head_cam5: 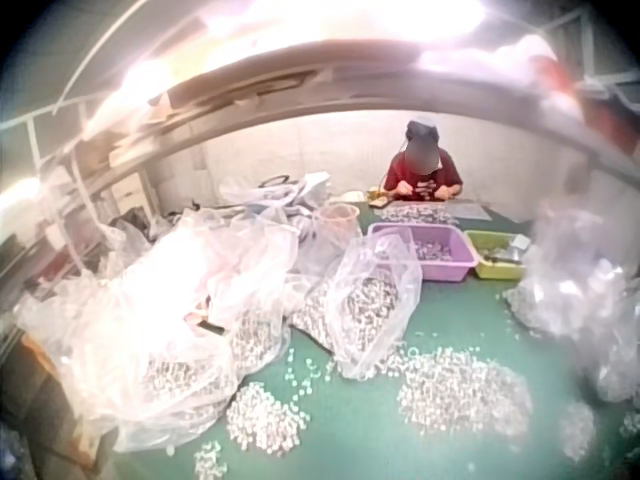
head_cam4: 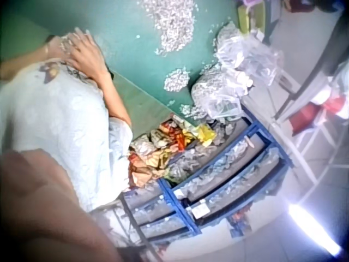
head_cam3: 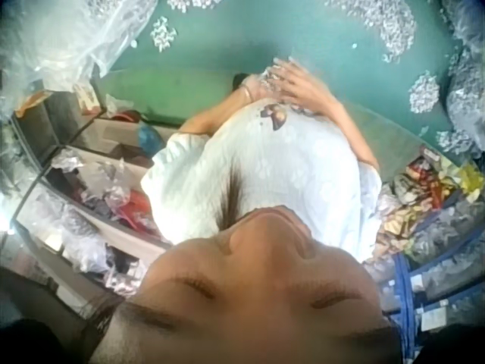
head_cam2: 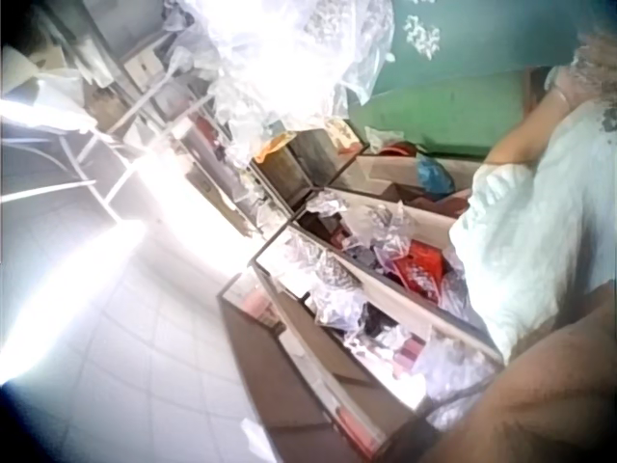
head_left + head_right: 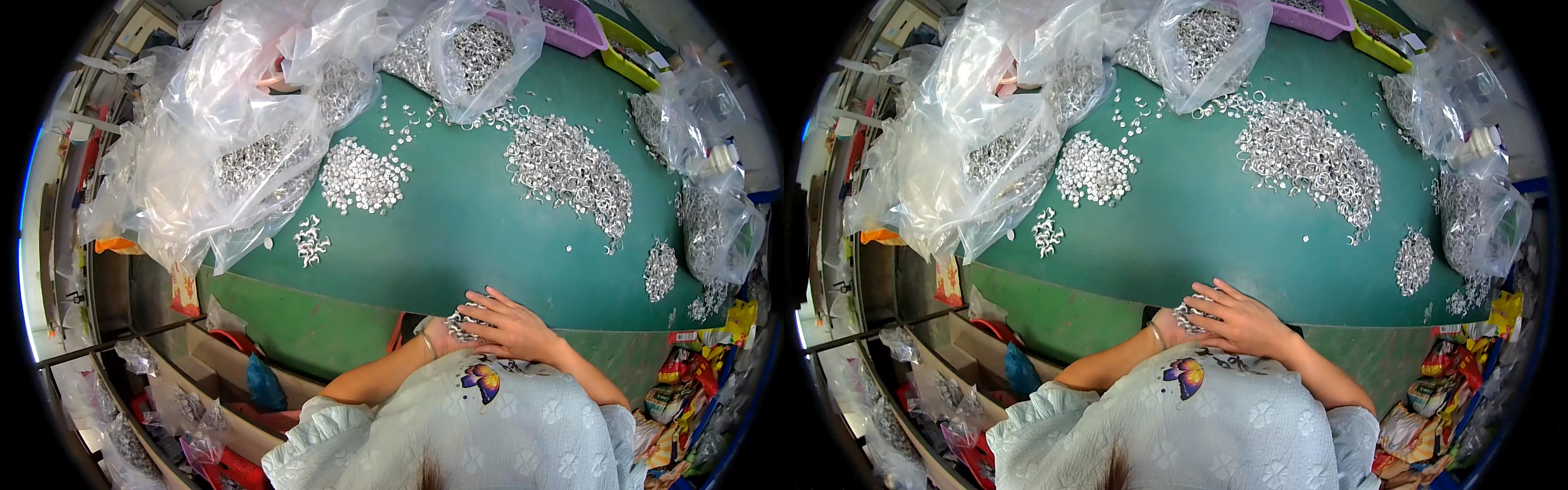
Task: The person scans a plastic bag with a phone and then sorts small metal hooks by hand on a green workbench, moving them from a central pile into separate clusters.
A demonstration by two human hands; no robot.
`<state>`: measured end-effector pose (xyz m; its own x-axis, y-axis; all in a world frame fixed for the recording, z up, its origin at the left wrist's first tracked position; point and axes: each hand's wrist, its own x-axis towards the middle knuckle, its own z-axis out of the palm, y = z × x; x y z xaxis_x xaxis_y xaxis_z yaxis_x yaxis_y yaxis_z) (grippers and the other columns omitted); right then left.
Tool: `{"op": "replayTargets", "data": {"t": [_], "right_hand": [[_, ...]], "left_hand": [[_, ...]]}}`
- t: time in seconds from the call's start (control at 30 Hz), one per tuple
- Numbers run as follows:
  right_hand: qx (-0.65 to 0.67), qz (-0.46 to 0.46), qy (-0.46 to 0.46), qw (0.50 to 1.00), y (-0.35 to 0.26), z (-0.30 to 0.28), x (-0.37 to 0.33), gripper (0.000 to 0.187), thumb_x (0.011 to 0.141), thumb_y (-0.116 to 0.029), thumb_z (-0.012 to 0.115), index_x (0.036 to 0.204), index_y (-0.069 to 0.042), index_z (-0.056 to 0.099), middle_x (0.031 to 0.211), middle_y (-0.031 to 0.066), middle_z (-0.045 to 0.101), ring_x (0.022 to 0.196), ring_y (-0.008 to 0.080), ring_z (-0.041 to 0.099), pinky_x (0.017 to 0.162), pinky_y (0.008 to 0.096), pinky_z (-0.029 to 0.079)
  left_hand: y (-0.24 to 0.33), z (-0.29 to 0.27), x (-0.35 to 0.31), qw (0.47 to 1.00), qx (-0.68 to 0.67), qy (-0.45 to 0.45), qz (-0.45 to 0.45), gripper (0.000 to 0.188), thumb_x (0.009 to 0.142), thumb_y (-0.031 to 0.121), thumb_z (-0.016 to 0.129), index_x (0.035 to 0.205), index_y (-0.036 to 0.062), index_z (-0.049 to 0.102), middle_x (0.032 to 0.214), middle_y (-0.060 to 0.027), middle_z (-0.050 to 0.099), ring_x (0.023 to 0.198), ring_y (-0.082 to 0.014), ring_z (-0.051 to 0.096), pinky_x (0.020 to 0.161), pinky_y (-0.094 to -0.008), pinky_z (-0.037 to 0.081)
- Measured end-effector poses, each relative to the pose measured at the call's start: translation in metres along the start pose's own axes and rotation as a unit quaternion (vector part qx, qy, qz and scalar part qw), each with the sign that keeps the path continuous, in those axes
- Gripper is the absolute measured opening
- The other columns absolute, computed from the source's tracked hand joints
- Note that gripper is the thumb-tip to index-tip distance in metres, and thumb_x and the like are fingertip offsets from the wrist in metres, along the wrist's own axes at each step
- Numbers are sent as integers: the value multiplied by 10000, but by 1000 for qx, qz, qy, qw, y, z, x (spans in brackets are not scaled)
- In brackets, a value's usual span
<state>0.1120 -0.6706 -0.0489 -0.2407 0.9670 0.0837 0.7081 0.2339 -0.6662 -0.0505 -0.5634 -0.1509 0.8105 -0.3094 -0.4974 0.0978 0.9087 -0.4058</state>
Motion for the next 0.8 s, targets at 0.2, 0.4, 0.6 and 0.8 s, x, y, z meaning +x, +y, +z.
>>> {"op": "replayTargets", "data": {"t": [0.2,0.4,0.6,0.8], "right_hand": [[33,17,50,998,-7,-4,10,481,814,-336,697,1212,-94,579,1398,102,469,1349,326,372,1117,507,282],[-62,-35,-45,996,-6,3,24,449,892,-375,594,1223,-71,578,1424,79,448,1362,292,358,1130,474,273],[-78,-68,-51,993,-4,16,13,409,909,-333,579,1199,-45,592,1369,67,507,1353,239,380,1135,424,284],[-26,-83,-41,995,-8,24,2,365,913,-280,579,1182,-35,603,1279,88,578,1297,247,450,1123,409,312]], "left_hand": [[-2,13,-1,995,-77,-56,-41,542,990,471,270,1274,74,505,1249,-194,563,1125,-336,579,956,-549,462],[9,-20,5,991,-17,-124,-48,549,999,464,238,1305,81,485,1306,-171,528,1184,-328,535,929,-541,476],[-9,31,-8,960,186,206,35,501,1006,406,254,1237,56,528,1250,-203,557,1118,-336,580,886,-550,497],[10,-28,7,973,194,121,0,431,984,383,352,1100,28,569,1087,-181,636,933,-291,660,769,-475,564]]}}
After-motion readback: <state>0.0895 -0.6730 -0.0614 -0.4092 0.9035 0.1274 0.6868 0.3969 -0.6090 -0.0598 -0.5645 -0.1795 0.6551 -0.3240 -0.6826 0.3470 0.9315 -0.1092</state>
